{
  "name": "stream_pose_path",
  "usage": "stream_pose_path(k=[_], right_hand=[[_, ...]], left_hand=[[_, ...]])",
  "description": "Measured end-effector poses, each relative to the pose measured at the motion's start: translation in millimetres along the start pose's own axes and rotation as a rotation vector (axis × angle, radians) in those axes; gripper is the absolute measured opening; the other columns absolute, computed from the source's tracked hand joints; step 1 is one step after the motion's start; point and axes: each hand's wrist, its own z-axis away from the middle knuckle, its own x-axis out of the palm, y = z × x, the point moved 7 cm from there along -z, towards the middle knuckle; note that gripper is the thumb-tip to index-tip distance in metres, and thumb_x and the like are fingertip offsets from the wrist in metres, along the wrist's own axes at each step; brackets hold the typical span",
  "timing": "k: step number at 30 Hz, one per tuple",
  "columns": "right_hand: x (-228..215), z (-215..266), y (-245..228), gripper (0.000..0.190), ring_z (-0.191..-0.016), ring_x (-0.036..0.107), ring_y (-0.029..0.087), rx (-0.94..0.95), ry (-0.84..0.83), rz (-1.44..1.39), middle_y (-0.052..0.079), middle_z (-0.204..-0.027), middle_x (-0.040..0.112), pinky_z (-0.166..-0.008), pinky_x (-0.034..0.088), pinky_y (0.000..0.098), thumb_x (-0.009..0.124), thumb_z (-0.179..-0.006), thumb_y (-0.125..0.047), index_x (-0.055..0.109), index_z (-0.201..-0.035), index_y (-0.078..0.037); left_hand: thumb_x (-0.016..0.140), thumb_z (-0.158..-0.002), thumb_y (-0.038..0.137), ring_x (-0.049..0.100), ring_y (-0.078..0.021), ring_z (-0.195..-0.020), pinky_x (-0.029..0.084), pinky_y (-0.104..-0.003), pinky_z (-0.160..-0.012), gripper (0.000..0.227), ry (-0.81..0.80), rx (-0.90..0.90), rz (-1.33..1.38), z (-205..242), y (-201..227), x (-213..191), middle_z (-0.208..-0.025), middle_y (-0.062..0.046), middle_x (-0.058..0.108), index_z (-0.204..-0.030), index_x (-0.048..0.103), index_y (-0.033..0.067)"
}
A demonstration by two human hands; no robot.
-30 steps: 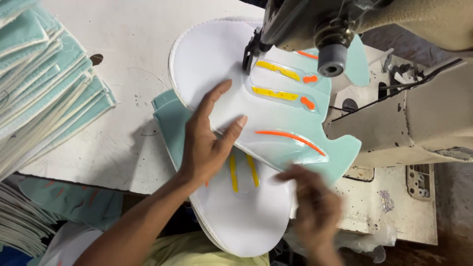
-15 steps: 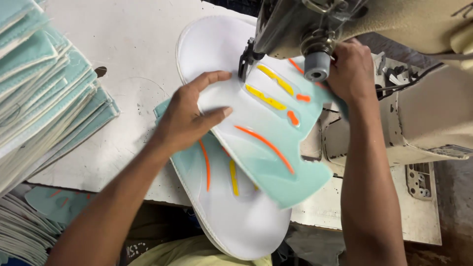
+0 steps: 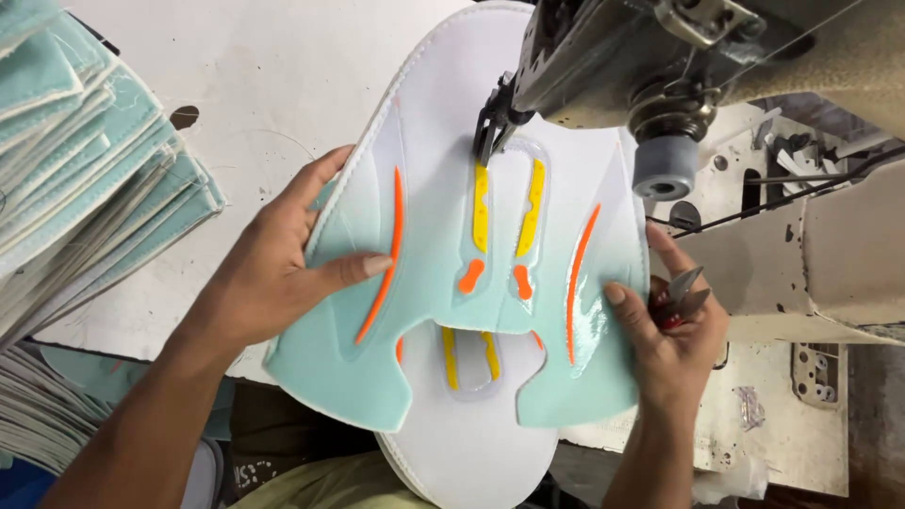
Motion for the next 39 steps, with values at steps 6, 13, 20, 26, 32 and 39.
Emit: stream_pose_path(k=[6, 13, 20, 26, 32, 39], right_hand=[[17, 21, -13, 0.067, -0.101, 0.075, 0.016, -0.012, 0.129, -0.022, 0.017, -0.115, 0.075, -0.088, 0.061, 0.0273, 0.079, -0.092, -0.012, 0.049, -0.146, 0.012], [25, 17, -19, 0.064, -0.104, 0.071, 0.013, -0.042, 0.2, -0.031, 0.017, -0.126, 0.071, -0.091, 0.058, 0.0243, 0.08, -0.094, -0.013, 0.051, -0.146, 0.012], [27, -6, -16, 0.061, -0.098, 0.069, 0.011, -0.007, 0.222, -0.061, 0.013, -0.118, 0.072, -0.089, 0.055, 0.0221, 0.08, -0.095, -0.012, 0.054, -0.145, 0.011], [19, -30, -1, 0.058, -0.089, 0.067, 0.008, 0.035, 0.261, -0.017, 0.008, -0.104, 0.073, -0.083, 0.054, 0.0209, 0.082, -0.092, -0.014, 0.059, -0.138, 0.012], [12, -36, 9, 0.056, -0.079, 0.053, 0.004, -0.023, 0.27, -0.004, -0.002, -0.091, 0.064, -0.072, 0.044, 0.0186, 0.078, -0.098, -0.029, 0.062, -0.139, 0.007], [-41, 35, 77, 0.04, -0.07, 0.05, 0.014, 0.19, 0.257, 0.371, 0.006, -0.077, 0.059, -0.061, 0.04, 0.0291, 0.065, -0.103, -0.035, 0.073, -0.111, 0.003]], left_hand=[[0.078, -0.083, 0.013, 0.076, -0.0177, -0.094, 0.064, -0.03, -0.081, 0.08, 0.006, -0.085, 0.159, -13, -17, -12, -0.11, -0.016, 0.077, -0.153, 0.04, 0.001], [0.078, -0.088, 0.011, 0.076, -0.0148, -0.095, 0.064, -0.027, -0.083, 0.073, 0.014, 0.068, 0.147, -37, -17, -24, -0.111, -0.015, 0.077, -0.151, 0.043, -0.0014], [0.079, -0.09, 0.009, 0.076, -0.0144, -0.097, 0.064, -0.027, -0.085, 0.068, 0.042, 0.17, 0.093, -60, -10, -31, -0.112, -0.014, 0.076, -0.149, 0.047, -0.0017], [0.081, -0.083, 0.01, 0.077, -0.0147, -0.091, 0.064, -0.027, -0.078, 0.069, 0.099, 0.075, 0.059, -74, -3, -35, -0.103, -0.012, 0.078, -0.145, 0.05, 0.0029], [0.082, -0.079, 0.011, 0.076, -0.0142, -0.084, 0.064, -0.029, -0.072, 0.069, 0.102, -0.008, 0.067, -86, -3, -37, -0.097, -0.011, 0.077, -0.142, 0.054, 0.0063], [0.061, -0.103, 0.006, 0.058, -0.0109, -0.115, 0.053, -0.027, -0.098, 0.041, 0.907, 0.304, 0.221, 45, -100, -53, -0.131, -0.005, 0.059, -0.143, 0.054, 0.0001]])
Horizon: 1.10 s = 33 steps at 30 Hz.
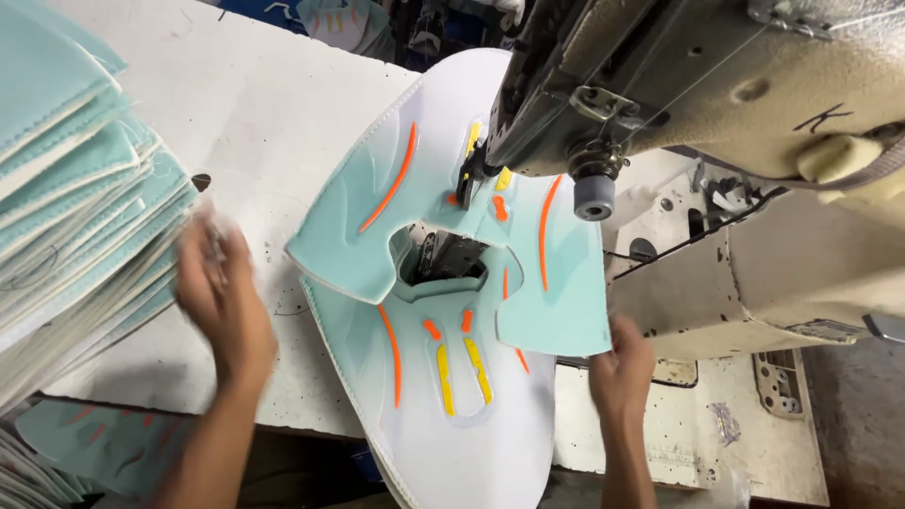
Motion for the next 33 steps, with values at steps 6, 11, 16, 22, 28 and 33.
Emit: stream_pose_path(k=[6, 11, 16, 22, 28, 33], right_hand=[[27, 60, -36, 0.05, -0.076, 0.066, 0.02, -0.033, -0.251, 0.434, 0.013, -0.099, 0.07, -0.064, 0.055, 0.0337, 0.087, -0.075, -0.033, 0.074, -0.108, 0.002], [23, 80, -48, 0.061, -0.078, 0.064, 0.019, -0.17, -0.124, 0.36, 0.013, -0.108, 0.068, -0.067, 0.055, 0.0327, 0.09, -0.072, -0.029, 0.069, -0.122, 0.001], [12, 91, -35, 0.056, -0.076, 0.058, 0.016, -0.035, -0.069, 0.099, 0.01, -0.097, 0.067, -0.069, 0.051, 0.0291, 0.091, -0.075, -0.022, 0.066, -0.119, 0.001], [-41, 149, -51, 0.06, -0.091, 0.065, 0.018, 0.051, -0.023, -0.386, 0.013, -0.101, 0.07, -0.078, 0.054, 0.0279, 0.083, -0.081, -0.009, 0.047, -0.129, -0.012], [-128, 196, -71, 0.04, -0.126, 0.059, 0.033, -0.773, -0.029, 0.071, 0.025, -0.123, 0.058, -0.112, 0.052, 0.04, 0.077, -0.084, -0.011, 0.061, -0.118, -0.025], [-79, 169, -96, 0.046, -0.098, 0.062, 0.013, -0.248, 0.172, -0.17, 0.011, -0.113, 0.064, -0.087, 0.053, 0.0289, 0.073, -0.081, -0.003, 0.068, -0.126, -0.008]], left_hand=[[0.084, -0.073, 0.027, 0.06, -0.0239, -0.108, 0.055, -0.038, -0.082, 0.088, -0.428, -0.556, -0.407, 149, 17, 0, -0.127, -0.014, 0.052, -0.148, 0.043, 0.0054], [0.088, -0.071, 0.029, 0.044, -0.0438, -0.122, 0.043, -0.05, -0.096, 0.094, -0.38, 0.011, -0.755, 157, 60, 4, -0.136, -0.028, 0.041, -0.145, 0.041, -0.0036], [0.08, -0.079, 0.022, 0.055, -0.0411, -0.119, 0.05, -0.049, -0.097, 0.082, -0.362, 0.035, -0.583, 171, 80, 6, -0.131, -0.024, 0.054, -0.146, 0.039, 0.001], [0.068, -0.09, 0.014, 0.073, -0.035, -0.111, 0.062, -0.04, -0.09, 0.076, -0.547, -0.141, -0.073, 213, 111, -12, -0.129, -0.025, 0.06, -0.15, 0.023, 0.005], [0.082, -0.086, 0.014, 0.077, -0.0281, -0.104, 0.062, -0.037, -0.092, 0.04, -0.813, 0.194, -0.102, 197, 212, 0, -0.117, -0.016, 0.075, -0.124, 0.071, 0.0118], [0.084, -0.085, 0.016, 0.078, -0.02, -0.098, 0.061, -0.033, -0.09, 0.027, -0.705, 0.3, -0.147, 103, 219, 38, -0.108, -0.006, 0.078, -0.11, 0.074, 0.0148]])
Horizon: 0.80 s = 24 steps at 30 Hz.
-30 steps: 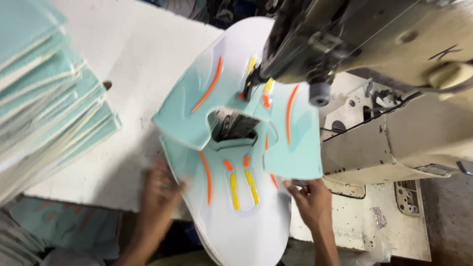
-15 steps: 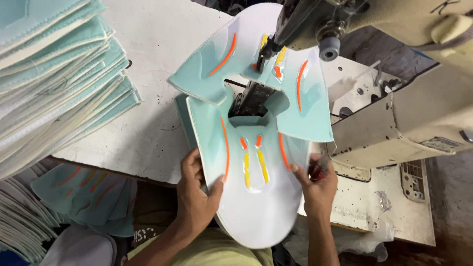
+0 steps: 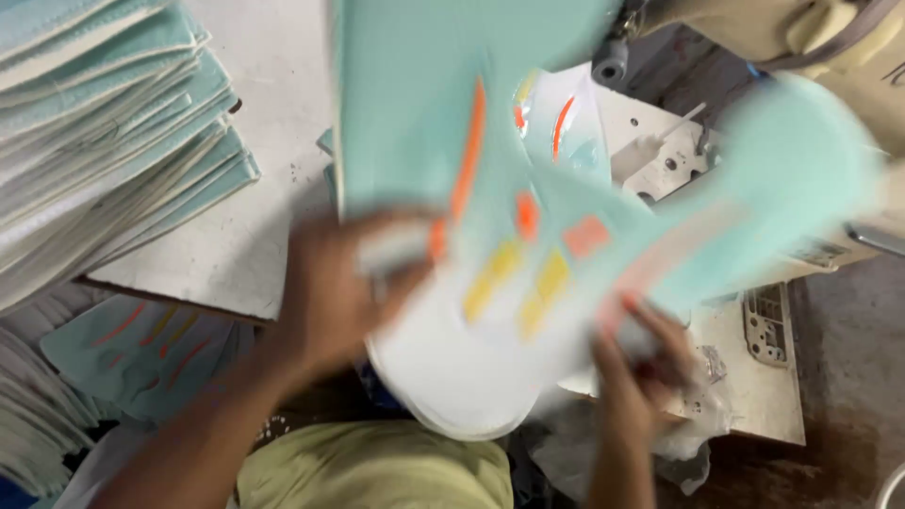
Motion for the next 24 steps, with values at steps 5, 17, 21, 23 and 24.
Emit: stream_pose_path(k=[5, 17, 21, 23, 24], right_hand=[[93, -34, 11, 0.05, -0.07, 0.048, 0.004, 0.139, -0.221, -0.036, 0.004, -0.093, 0.063, -0.062, 0.039, 0.0161, 0.083, -0.085, -0.006, 0.068, -0.133, -0.001], [126, -74, 21, 0.052, -0.097, 0.064, 0.012, 0.317, -0.261, -0.265, 0.011, -0.115, 0.07, -0.084, 0.054, 0.0242, 0.077, -0.086, 0.0, 0.061, -0.136, 0.006], [132, -87, 22, 0.052, -0.098, 0.066, 0.012, 0.322, -0.261, -0.268, 0.012, -0.116, 0.07, -0.085, 0.055, 0.024, 0.076, -0.087, 0.0, 0.061, -0.136, 0.006], [134, -95, 21, 0.052, -0.1, 0.066, 0.011, 0.3, -0.27, -0.326, 0.011, -0.119, 0.069, -0.088, 0.056, 0.0239, 0.076, -0.087, 0.001, 0.06, -0.136, 0.007], [135, -99, 23, 0.052, -0.1, 0.066, 0.011, 0.302, -0.268, -0.323, 0.011, -0.119, 0.069, -0.088, 0.056, 0.0239, 0.076, -0.087, 0.001, 0.06, -0.136, 0.007]], left_hand=[[0.081, -0.082, 0.009, 0.07, -0.0226, -0.114, 0.054, -0.033, -0.096, 0.047, -0.003, -0.124, -0.149, -40, -70, -10, -0.122, -0.014, 0.074, -0.127, 0.069, 0.002], [0.082, -0.078, 0.013, 0.072, -0.013, -0.092, 0.061, -0.029, -0.084, 0.05, -0.01, -0.655, 0.169, -67, -141, 0, -0.107, -0.009, 0.079, -0.126, 0.07, 0.0056], [0.084, -0.08, 0.012, 0.071, -0.0141, -0.104, 0.058, -0.03, -0.093, 0.049, 0.015, -0.431, 0.14, -73, -146, 3, -0.115, -0.011, 0.077, -0.126, 0.069, 0.0011], [0.084, -0.08, 0.014, 0.072, -0.0147, -0.105, 0.058, -0.029, -0.093, 0.05, 0.021, -0.446, 0.144, -77, -149, 6, -0.116, -0.011, 0.077, -0.127, 0.069, 0.0012], [0.084, -0.08, 0.014, 0.072, -0.0147, -0.105, 0.058, -0.029, -0.093, 0.05, 0.019, -0.448, 0.146, -78, -151, 8, -0.116, -0.011, 0.077, -0.127, 0.069, 0.0012]])
